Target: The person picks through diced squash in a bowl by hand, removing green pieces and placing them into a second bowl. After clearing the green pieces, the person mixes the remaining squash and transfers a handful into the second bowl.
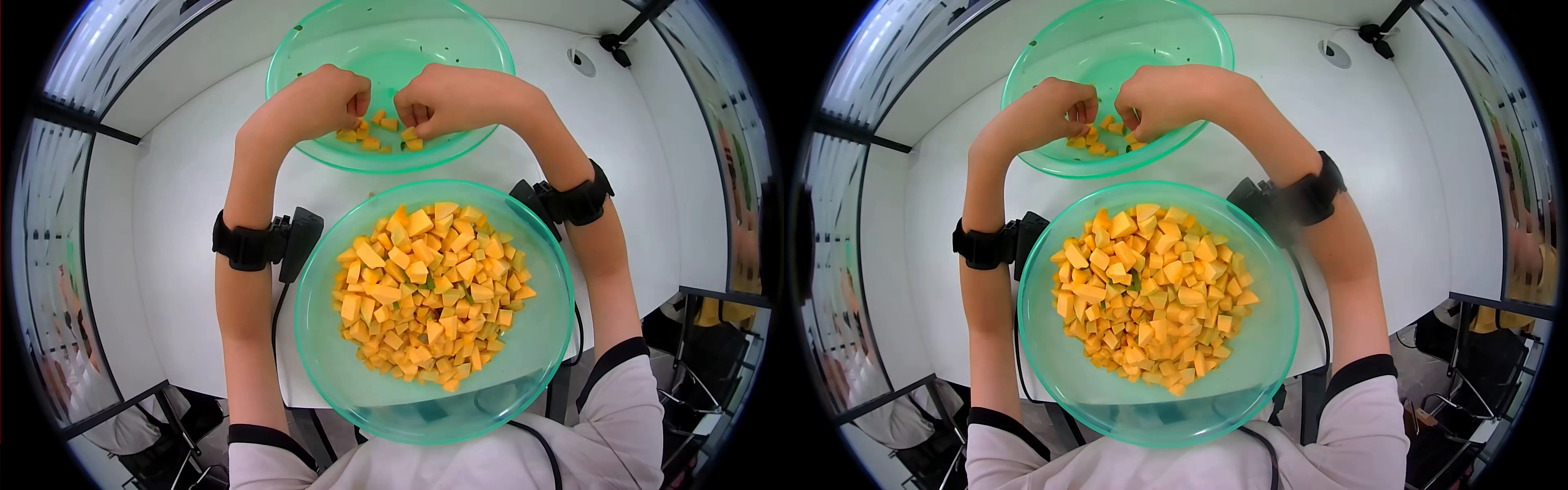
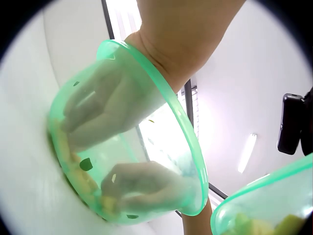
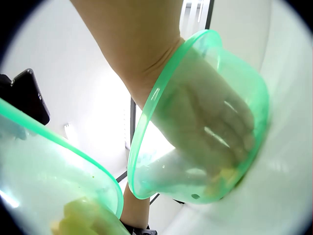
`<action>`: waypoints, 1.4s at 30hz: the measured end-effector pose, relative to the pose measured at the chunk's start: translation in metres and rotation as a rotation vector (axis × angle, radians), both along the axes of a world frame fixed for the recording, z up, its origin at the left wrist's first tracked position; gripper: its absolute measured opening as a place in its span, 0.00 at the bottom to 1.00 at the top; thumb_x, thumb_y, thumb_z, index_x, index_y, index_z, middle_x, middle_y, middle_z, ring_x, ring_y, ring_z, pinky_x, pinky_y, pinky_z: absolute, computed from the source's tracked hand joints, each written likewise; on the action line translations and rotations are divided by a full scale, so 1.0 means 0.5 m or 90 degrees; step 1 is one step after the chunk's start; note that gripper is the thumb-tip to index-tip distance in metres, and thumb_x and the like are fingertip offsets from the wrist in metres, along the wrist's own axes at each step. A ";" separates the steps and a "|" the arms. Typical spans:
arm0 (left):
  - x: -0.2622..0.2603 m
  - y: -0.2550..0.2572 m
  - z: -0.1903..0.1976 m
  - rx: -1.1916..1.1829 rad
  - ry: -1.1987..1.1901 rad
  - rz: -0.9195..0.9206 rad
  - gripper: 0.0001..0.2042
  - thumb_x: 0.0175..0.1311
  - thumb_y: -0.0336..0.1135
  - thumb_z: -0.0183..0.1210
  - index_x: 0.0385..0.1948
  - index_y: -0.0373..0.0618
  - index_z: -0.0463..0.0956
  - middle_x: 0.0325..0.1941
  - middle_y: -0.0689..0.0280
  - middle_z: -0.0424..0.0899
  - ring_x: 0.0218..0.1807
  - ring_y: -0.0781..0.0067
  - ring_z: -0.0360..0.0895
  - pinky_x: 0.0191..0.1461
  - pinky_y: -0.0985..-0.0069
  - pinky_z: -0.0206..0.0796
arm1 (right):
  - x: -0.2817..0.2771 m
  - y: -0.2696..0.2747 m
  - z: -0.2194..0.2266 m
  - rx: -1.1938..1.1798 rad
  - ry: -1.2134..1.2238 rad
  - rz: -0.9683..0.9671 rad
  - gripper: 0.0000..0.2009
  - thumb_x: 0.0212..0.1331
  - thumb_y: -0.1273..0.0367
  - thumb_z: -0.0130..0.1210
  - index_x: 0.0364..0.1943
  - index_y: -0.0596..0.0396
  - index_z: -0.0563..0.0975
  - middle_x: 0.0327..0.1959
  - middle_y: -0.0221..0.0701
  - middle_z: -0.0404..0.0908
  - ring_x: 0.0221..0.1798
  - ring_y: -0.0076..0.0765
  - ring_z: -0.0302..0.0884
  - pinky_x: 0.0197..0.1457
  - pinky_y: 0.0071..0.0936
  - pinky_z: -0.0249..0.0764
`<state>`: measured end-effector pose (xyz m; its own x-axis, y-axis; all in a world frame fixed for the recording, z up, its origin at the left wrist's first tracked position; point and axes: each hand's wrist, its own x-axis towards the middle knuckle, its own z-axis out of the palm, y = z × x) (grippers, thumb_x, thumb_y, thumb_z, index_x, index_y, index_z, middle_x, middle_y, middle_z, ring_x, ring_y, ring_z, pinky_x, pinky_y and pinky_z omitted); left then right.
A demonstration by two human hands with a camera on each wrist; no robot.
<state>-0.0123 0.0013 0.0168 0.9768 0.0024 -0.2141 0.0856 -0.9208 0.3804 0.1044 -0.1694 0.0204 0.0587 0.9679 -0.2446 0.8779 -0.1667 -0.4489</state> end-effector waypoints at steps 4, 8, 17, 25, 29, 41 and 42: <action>-0.003 0.000 0.000 -0.019 -0.048 -0.016 0.05 0.52 0.22 0.57 0.30 0.36 0.73 0.28 0.59 0.78 0.34 0.64 0.76 0.40 0.71 0.70 | 0.002 0.000 -0.003 -0.004 -0.005 -0.026 0.08 0.49 0.72 0.55 0.32 0.62 0.78 0.24 0.35 0.81 0.27 0.33 0.79 0.33 0.28 0.74; -0.002 0.013 -0.001 -0.061 -0.081 -0.058 0.06 0.54 0.23 0.57 0.33 0.38 0.75 0.30 0.61 0.79 0.35 0.68 0.76 0.40 0.73 0.69 | 0.001 -0.001 0.000 -0.001 -0.022 -0.036 0.07 0.48 0.73 0.54 0.31 0.61 0.78 0.24 0.34 0.81 0.27 0.33 0.78 0.33 0.28 0.74; -0.018 0.001 0.055 -0.251 -0.089 -0.112 0.05 0.56 0.29 0.62 0.30 0.40 0.77 0.28 0.67 0.80 0.33 0.76 0.76 0.42 0.78 0.68 | -0.004 -0.002 0.008 -0.013 -0.048 -0.048 0.07 0.48 0.72 0.54 0.31 0.61 0.77 0.23 0.34 0.79 0.27 0.33 0.77 0.32 0.29 0.72; -0.038 -0.038 0.117 -0.491 0.054 -0.489 0.10 0.51 0.32 0.69 0.32 0.40 0.80 0.33 0.67 0.83 0.33 0.74 0.77 0.41 0.78 0.69 | 0.006 -0.003 -0.004 0.017 -0.023 -0.035 0.09 0.50 0.68 0.58 0.28 0.62 0.77 0.22 0.34 0.78 0.25 0.35 0.75 0.30 0.30 0.70; -0.039 -0.049 0.107 -0.436 0.035 -0.420 0.07 0.57 0.32 0.65 0.33 0.39 0.80 0.32 0.67 0.83 0.33 0.76 0.78 0.42 0.79 0.70 | 0.007 -0.003 -0.004 0.019 -0.028 -0.033 0.11 0.51 0.66 0.59 0.28 0.62 0.77 0.22 0.34 0.78 0.25 0.35 0.74 0.30 0.30 0.70; -0.013 0.005 0.007 0.006 -0.088 -0.010 0.06 0.55 0.27 0.61 0.34 0.41 0.76 0.32 0.65 0.79 0.34 0.70 0.74 0.39 0.73 0.68 | -0.002 -0.002 0.001 -0.001 -0.052 -0.047 0.07 0.49 0.71 0.54 0.30 0.59 0.77 0.23 0.33 0.79 0.27 0.34 0.77 0.32 0.30 0.73; -0.012 0.005 0.001 0.039 -0.075 0.006 0.07 0.54 0.26 0.61 0.34 0.42 0.76 0.33 0.65 0.79 0.35 0.69 0.74 0.39 0.72 0.68 | -0.003 -0.001 0.003 0.003 -0.048 -0.049 0.07 0.49 0.71 0.54 0.30 0.59 0.77 0.23 0.33 0.80 0.27 0.34 0.77 0.32 0.30 0.73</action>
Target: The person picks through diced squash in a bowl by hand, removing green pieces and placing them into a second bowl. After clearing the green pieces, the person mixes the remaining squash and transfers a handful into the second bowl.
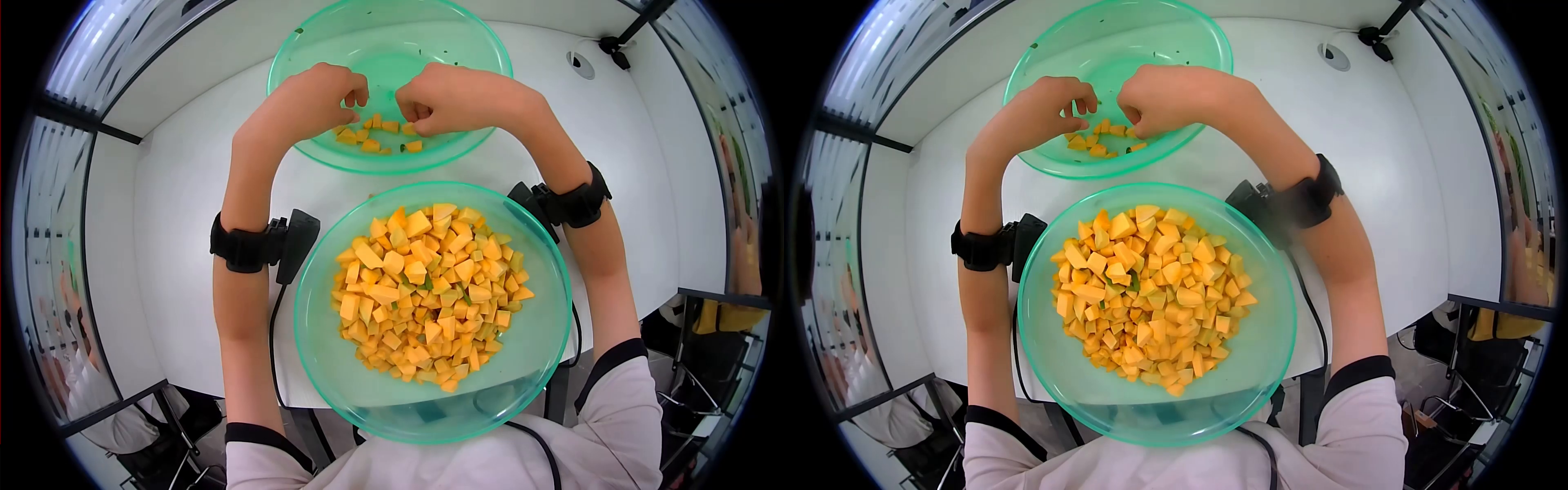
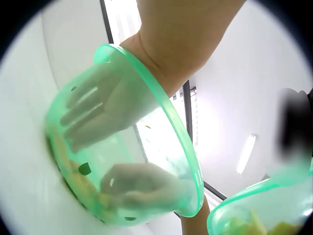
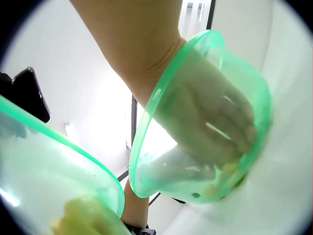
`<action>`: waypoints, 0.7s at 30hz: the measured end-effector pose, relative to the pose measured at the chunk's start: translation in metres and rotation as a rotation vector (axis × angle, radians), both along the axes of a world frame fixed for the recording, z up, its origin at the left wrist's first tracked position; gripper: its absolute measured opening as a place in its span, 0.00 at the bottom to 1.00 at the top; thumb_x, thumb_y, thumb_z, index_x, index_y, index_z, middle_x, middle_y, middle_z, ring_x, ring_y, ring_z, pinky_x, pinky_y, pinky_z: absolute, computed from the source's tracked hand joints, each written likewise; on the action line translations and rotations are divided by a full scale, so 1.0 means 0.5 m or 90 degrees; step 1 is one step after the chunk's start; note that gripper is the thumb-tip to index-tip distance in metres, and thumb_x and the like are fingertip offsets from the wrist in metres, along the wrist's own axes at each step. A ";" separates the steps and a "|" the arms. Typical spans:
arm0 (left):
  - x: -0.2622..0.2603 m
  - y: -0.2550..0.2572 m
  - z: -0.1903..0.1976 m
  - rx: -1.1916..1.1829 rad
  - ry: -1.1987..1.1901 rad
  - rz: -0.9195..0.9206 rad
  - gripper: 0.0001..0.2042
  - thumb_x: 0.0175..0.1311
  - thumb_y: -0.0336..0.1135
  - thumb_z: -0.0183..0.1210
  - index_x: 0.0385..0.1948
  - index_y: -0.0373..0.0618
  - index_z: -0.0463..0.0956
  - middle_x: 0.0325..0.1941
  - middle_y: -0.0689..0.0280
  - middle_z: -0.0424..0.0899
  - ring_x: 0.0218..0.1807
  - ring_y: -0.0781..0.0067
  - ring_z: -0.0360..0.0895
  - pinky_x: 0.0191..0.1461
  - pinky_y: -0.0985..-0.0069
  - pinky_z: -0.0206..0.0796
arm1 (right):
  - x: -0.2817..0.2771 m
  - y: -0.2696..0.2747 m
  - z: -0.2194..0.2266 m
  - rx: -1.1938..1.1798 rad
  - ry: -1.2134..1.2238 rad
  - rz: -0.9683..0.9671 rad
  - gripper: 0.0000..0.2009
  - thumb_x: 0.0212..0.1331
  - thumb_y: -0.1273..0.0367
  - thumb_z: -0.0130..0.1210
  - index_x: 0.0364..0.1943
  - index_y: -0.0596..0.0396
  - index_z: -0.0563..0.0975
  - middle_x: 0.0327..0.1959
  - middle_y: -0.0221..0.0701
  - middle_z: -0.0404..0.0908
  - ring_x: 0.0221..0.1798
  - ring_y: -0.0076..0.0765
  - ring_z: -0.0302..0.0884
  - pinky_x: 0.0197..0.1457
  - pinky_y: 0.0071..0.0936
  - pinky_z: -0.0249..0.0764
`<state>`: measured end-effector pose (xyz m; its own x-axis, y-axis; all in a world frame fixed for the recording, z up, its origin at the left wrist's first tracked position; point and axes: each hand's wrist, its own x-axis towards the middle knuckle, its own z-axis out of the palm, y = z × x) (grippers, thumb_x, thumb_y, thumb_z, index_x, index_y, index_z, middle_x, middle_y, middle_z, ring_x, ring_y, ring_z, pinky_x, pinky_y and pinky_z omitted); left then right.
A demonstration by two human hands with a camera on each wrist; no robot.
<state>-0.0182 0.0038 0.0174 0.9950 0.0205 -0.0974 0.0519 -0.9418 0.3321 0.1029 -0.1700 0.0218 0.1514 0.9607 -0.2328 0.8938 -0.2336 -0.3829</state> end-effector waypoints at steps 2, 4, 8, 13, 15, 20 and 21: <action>0.000 -0.001 0.000 -0.026 -0.002 0.001 0.09 0.52 0.26 0.62 0.36 0.43 0.77 0.34 0.65 0.80 0.35 0.69 0.74 0.40 0.71 0.68 | 0.005 0.001 -0.006 0.005 0.005 0.007 0.07 0.48 0.71 0.55 0.31 0.59 0.77 0.24 0.34 0.80 0.27 0.34 0.78 0.32 0.29 0.73; -0.002 -0.011 0.013 -0.033 0.024 0.000 0.10 0.52 0.26 0.63 0.36 0.43 0.77 0.33 0.66 0.80 0.35 0.70 0.74 0.40 0.71 0.68 | 0.005 -0.001 -0.008 0.027 0.009 0.019 0.09 0.48 0.71 0.55 0.34 0.59 0.77 0.23 0.33 0.79 0.26 0.33 0.77 0.31 0.29 0.72; 0.005 -0.006 0.011 -0.074 0.080 -0.046 0.09 0.50 0.25 0.63 0.34 0.43 0.77 0.32 0.68 0.80 0.34 0.70 0.74 0.39 0.72 0.68 | -0.002 0.001 0.005 0.025 0.006 0.017 0.11 0.48 0.72 0.57 0.37 0.57 0.77 0.21 0.31 0.77 0.25 0.32 0.75 0.29 0.29 0.71; 0.007 0.004 -0.004 -0.065 0.070 -0.047 0.06 0.49 0.27 0.63 0.29 0.44 0.78 0.28 0.67 0.80 0.31 0.68 0.75 0.35 0.71 0.66 | -0.005 0.002 0.006 0.034 0.015 0.034 0.12 0.49 0.72 0.59 0.40 0.53 0.77 0.23 0.30 0.77 0.26 0.32 0.75 0.31 0.30 0.71; 0.004 0.002 -0.003 -0.058 0.053 -0.050 0.04 0.49 0.28 0.62 0.27 0.44 0.78 0.26 0.66 0.81 0.29 0.67 0.75 0.33 0.70 0.66 | -0.004 0.004 0.007 0.035 0.029 0.042 0.14 0.50 0.72 0.59 0.43 0.52 0.76 0.25 0.31 0.78 0.28 0.34 0.76 0.33 0.32 0.73; 0.005 0.006 -0.009 -0.074 0.027 -0.057 0.04 0.49 0.27 0.62 0.27 0.42 0.77 0.25 0.66 0.81 0.28 0.66 0.75 0.32 0.71 0.66 | 0.001 0.005 0.000 0.056 0.048 0.075 0.15 0.50 0.73 0.58 0.45 0.51 0.78 0.32 0.34 0.78 0.31 0.36 0.77 0.38 0.33 0.75; 0.006 0.001 -0.001 -0.066 0.052 -0.052 0.05 0.50 0.26 0.62 0.28 0.41 0.76 0.26 0.64 0.81 0.30 0.67 0.77 0.36 0.71 0.67 | 0.001 0.005 -0.001 0.057 0.047 0.082 0.15 0.50 0.73 0.58 0.45 0.51 0.78 0.32 0.34 0.77 0.32 0.36 0.77 0.38 0.33 0.75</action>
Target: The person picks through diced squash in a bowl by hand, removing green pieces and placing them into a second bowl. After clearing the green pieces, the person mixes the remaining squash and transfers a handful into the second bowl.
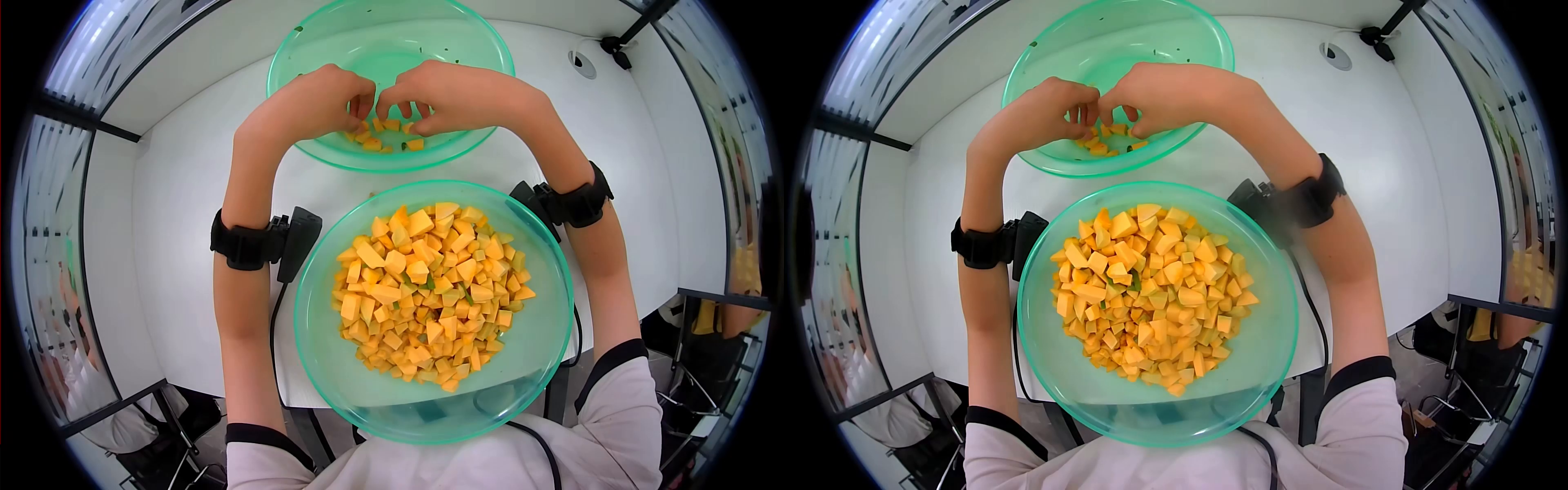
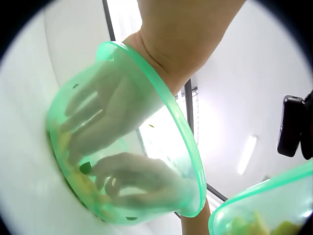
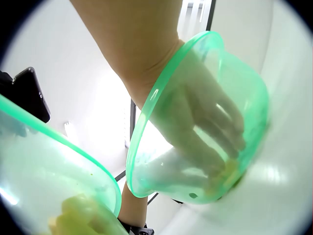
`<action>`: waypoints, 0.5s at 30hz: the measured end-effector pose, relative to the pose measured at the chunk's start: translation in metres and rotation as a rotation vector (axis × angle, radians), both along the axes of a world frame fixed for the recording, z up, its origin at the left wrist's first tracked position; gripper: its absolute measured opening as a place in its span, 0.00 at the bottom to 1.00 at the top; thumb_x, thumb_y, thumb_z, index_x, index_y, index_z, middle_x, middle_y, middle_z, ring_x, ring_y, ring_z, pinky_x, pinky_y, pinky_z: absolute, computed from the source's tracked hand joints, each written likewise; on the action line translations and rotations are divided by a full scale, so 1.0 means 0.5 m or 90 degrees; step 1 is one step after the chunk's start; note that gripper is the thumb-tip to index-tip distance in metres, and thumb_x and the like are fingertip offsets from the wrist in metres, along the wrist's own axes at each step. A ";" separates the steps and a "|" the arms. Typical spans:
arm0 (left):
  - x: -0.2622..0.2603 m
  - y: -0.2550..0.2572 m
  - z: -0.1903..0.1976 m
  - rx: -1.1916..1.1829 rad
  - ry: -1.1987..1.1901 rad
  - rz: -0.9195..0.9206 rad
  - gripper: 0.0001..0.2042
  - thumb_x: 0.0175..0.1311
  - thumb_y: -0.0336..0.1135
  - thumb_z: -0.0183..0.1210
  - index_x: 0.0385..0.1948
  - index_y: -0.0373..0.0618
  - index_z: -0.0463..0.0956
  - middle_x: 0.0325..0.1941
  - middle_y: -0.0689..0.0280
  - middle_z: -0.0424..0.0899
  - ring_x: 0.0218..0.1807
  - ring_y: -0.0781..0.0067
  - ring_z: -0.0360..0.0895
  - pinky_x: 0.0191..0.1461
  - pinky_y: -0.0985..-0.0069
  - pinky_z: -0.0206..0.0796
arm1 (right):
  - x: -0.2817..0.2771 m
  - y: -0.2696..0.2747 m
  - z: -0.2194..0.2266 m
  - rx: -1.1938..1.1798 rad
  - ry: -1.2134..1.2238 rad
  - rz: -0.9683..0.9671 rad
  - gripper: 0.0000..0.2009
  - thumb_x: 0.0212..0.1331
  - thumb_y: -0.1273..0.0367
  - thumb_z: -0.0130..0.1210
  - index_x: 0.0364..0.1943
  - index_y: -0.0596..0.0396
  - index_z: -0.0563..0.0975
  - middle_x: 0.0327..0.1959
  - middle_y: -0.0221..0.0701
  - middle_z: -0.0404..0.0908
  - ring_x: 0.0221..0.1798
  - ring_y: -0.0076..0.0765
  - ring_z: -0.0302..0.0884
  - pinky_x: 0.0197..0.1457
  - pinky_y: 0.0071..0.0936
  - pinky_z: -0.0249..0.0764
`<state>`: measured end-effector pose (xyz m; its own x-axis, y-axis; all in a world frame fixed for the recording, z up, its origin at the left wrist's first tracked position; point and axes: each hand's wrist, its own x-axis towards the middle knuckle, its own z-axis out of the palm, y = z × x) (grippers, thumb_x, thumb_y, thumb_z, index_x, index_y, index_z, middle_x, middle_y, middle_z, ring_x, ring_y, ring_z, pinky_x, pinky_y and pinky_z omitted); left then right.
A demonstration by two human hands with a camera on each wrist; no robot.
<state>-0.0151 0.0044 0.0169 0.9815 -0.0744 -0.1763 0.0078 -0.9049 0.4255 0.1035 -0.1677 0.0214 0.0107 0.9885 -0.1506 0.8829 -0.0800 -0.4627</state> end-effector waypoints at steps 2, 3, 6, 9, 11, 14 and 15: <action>0.001 -0.007 0.011 0.003 0.022 0.004 0.06 0.51 0.25 0.62 0.29 0.39 0.75 0.27 0.63 0.81 0.32 0.68 0.79 0.39 0.71 0.69 | 0.001 0.000 -0.004 0.001 -0.002 0.007 0.15 0.50 0.73 0.57 0.44 0.50 0.78 0.33 0.34 0.77 0.32 0.36 0.77 0.38 0.34 0.75; 0.001 -0.008 0.012 -0.004 0.018 0.004 0.06 0.51 0.24 0.62 0.30 0.39 0.75 0.27 0.63 0.81 0.32 0.68 0.79 0.39 0.71 0.69 | 0.003 0.000 -0.006 0.001 -0.003 0.007 0.14 0.50 0.73 0.57 0.44 0.50 0.78 0.33 0.34 0.77 0.33 0.36 0.77 0.38 0.34 0.75; 0.001 -0.006 0.012 -0.036 0.002 -0.009 0.07 0.50 0.23 0.61 0.30 0.39 0.74 0.27 0.63 0.81 0.32 0.69 0.79 0.40 0.71 0.69 | 0.001 0.000 -0.005 -0.004 -0.003 -0.003 0.14 0.50 0.73 0.57 0.43 0.51 0.78 0.34 0.34 0.77 0.33 0.36 0.77 0.38 0.34 0.75; 0.001 -0.005 0.010 -0.051 -0.009 -0.018 0.07 0.50 0.20 0.60 0.30 0.40 0.73 0.26 0.63 0.80 0.32 0.69 0.79 0.40 0.72 0.69 | -0.003 0.001 0.001 -0.019 -0.013 -0.027 0.12 0.50 0.72 0.57 0.41 0.52 0.78 0.33 0.35 0.77 0.33 0.37 0.77 0.38 0.34 0.75; 0.001 -0.005 0.010 -0.050 -0.010 -0.022 0.07 0.49 0.20 0.59 0.29 0.40 0.72 0.26 0.64 0.79 0.32 0.70 0.79 0.40 0.72 0.69 | -0.003 0.000 0.001 -0.019 -0.020 -0.042 0.11 0.50 0.71 0.57 0.40 0.54 0.78 0.32 0.35 0.77 0.32 0.37 0.76 0.37 0.34 0.74; 0.001 -0.004 0.013 -0.050 -0.014 -0.029 0.08 0.49 0.19 0.58 0.28 0.40 0.71 0.25 0.65 0.78 0.31 0.70 0.78 0.40 0.73 0.68 | 0.001 -0.001 -0.002 0.003 -0.027 -0.052 0.10 0.49 0.71 0.57 0.37 0.56 0.77 0.30 0.35 0.77 0.32 0.38 0.76 0.36 0.34 0.74; 0.002 -0.004 0.013 -0.053 -0.020 -0.033 0.08 0.49 0.19 0.58 0.28 0.40 0.71 0.25 0.65 0.78 0.31 0.71 0.78 0.39 0.73 0.68 | 0.003 -0.001 -0.005 0.012 -0.032 -0.051 0.10 0.49 0.71 0.57 0.37 0.56 0.77 0.29 0.35 0.77 0.31 0.38 0.76 0.35 0.34 0.73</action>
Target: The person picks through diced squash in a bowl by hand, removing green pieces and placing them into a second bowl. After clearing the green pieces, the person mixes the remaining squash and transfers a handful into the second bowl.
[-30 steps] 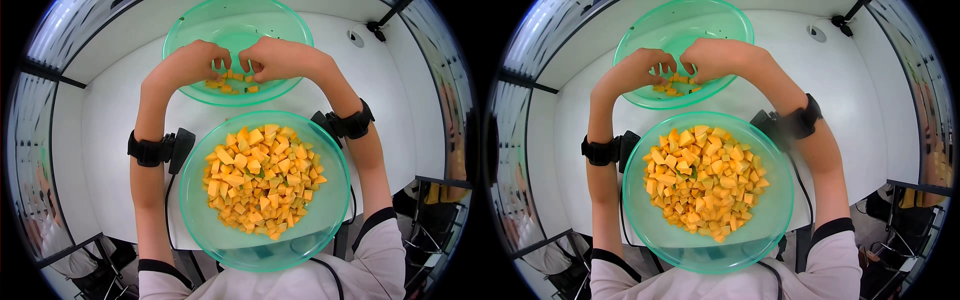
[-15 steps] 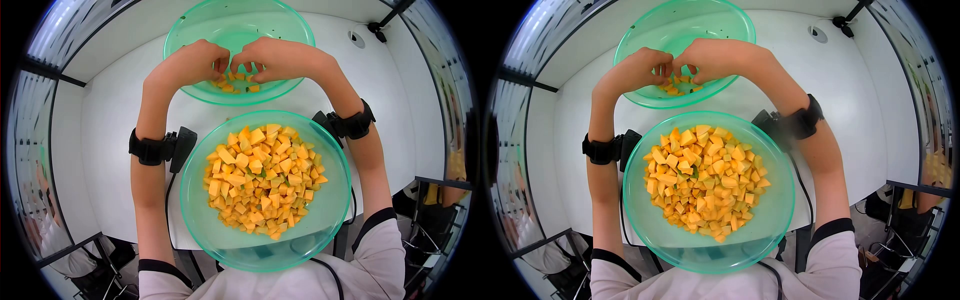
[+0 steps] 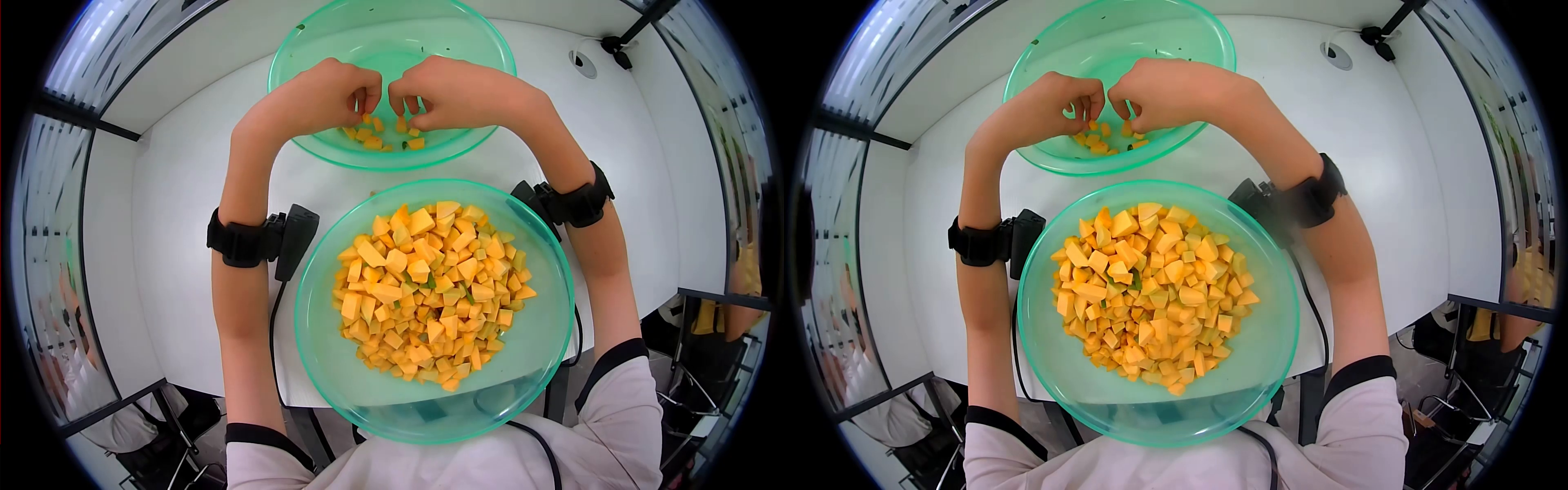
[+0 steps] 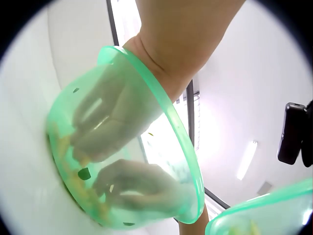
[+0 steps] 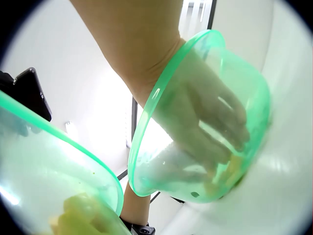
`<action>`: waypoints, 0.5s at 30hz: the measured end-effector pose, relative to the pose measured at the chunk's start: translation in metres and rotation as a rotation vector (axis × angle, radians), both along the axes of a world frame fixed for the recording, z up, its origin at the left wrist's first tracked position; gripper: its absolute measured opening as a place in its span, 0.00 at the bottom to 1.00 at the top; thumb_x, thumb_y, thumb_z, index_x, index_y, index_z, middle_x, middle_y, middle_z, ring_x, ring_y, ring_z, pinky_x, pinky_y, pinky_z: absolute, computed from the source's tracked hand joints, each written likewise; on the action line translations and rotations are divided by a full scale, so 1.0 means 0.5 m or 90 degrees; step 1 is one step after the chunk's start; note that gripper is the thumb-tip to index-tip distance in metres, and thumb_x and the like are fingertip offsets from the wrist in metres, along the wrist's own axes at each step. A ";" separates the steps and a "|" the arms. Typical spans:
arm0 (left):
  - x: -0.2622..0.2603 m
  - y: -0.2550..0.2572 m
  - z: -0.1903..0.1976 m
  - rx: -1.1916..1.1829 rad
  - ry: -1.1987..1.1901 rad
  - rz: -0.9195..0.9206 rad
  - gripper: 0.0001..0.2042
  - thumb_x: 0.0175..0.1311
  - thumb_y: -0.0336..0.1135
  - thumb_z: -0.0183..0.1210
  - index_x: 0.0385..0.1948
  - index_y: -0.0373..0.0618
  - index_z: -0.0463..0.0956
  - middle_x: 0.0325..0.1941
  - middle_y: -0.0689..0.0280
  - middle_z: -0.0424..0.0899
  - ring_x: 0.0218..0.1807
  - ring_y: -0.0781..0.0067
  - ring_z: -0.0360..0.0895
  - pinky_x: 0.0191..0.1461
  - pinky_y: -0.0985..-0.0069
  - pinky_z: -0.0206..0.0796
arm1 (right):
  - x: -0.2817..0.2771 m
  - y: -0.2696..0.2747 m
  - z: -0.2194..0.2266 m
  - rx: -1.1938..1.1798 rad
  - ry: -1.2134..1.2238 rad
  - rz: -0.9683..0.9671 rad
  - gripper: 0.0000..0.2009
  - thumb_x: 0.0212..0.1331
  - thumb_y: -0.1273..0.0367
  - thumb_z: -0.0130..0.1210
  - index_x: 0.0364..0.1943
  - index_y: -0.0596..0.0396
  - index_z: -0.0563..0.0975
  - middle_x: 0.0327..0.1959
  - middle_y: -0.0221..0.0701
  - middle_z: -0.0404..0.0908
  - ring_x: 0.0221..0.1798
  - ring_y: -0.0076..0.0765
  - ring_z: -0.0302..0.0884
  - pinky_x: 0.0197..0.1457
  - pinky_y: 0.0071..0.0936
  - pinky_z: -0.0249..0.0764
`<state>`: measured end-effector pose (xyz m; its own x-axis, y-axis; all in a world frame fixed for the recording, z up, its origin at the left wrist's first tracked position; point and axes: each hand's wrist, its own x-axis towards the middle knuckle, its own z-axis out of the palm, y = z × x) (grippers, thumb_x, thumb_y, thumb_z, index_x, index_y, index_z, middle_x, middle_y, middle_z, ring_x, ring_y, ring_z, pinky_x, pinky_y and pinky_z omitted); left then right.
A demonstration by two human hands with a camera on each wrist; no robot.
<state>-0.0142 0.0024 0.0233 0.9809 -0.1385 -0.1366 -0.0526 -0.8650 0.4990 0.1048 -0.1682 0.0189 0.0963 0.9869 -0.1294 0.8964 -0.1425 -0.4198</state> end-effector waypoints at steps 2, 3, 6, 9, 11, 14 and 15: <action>-0.002 0.003 -0.003 -0.032 -0.023 -0.015 0.08 0.49 0.19 0.58 0.28 0.40 0.70 0.25 0.65 0.77 0.30 0.71 0.78 0.39 0.73 0.68 | 0.007 0.000 -0.011 0.031 -0.003 0.006 0.10 0.48 0.71 0.57 0.36 0.57 0.77 0.28 0.34 0.77 0.30 0.37 0.75 0.34 0.33 0.72; -0.002 0.005 -0.004 -0.042 -0.027 -0.021 0.08 0.50 0.19 0.59 0.28 0.40 0.70 0.25 0.66 0.77 0.30 0.71 0.78 0.39 0.73 0.68 | 0.006 -0.001 -0.007 0.032 -0.003 0.003 0.10 0.48 0.70 0.57 0.36 0.57 0.76 0.28 0.34 0.77 0.30 0.37 0.75 0.34 0.33 0.72; -0.002 0.004 0.000 -0.059 -0.026 -0.020 0.08 0.50 0.21 0.60 0.28 0.41 0.70 0.25 0.66 0.77 0.32 0.70 0.78 0.42 0.73 0.68 | 0.006 -0.001 -0.004 0.030 0.000 -0.004 0.10 0.49 0.69 0.57 0.36 0.57 0.76 0.27 0.34 0.78 0.29 0.36 0.75 0.33 0.32 0.72; -0.002 0.004 0.002 -0.065 -0.029 -0.016 0.07 0.52 0.22 0.59 0.29 0.41 0.70 0.27 0.66 0.79 0.34 0.70 0.78 0.45 0.72 0.68 | 0.007 0.000 -0.007 0.054 0.008 0.007 0.10 0.51 0.68 0.58 0.35 0.57 0.77 0.26 0.33 0.79 0.28 0.35 0.75 0.32 0.32 0.72; -0.002 0.003 0.004 -0.066 -0.027 -0.016 0.06 0.53 0.23 0.59 0.30 0.41 0.71 0.27 0.66 0.80 0.34 0.70 0.78 0.45 0.72 0.68 | 0.007 0.000 -0.005 0.041 0.005 0.004 0.10 0.52 0.66 0.59 0.34 0.57 0.77 0.26 0.33 0.79 0.27 0.35 0.75 0.32 0.31 0.71; -0.001 0.004 0.003 -0.064 -0.019 -0.017 0.06 0.54 0.23 0.59 0.30 0.41 0.71 0.28 0.66 0.82 0.34 0.71 0.78 0.46 0.72 0.69 | 0.001 0.002 0.002 0.022 0.003 -0.001 0.12 0.53 0.62 0.60 0.33 0.56 0.77 0.25 0.33 0.79 0.26 0.34 0.74 0.31 0.30 0.71; 0.001 0.005 0.002 -0.062 -0.015 -0.017 0.06 0.54 0.24 0.59 0.30 0.41 0.71 0.28 0.66 0.82 0.34 0.71 0.78 0.46 0.72 0.69 | -0.001 0.002 0.003 0.016 0.002 -0.003 0.12 0.53 0.61 0.60 0.33 0.56 0.77 0.25 0.33 0.79 0.26 0.34 0.74 0.31 0.30 0.71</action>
<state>-0.0138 0.0049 0.0244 0.9794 -0.1764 -0.0983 -0.0878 -0.8103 0.5794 0.1045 -0.1670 0.0204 0.1007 0.9894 -0.1043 0.8944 -0.1360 -0.4261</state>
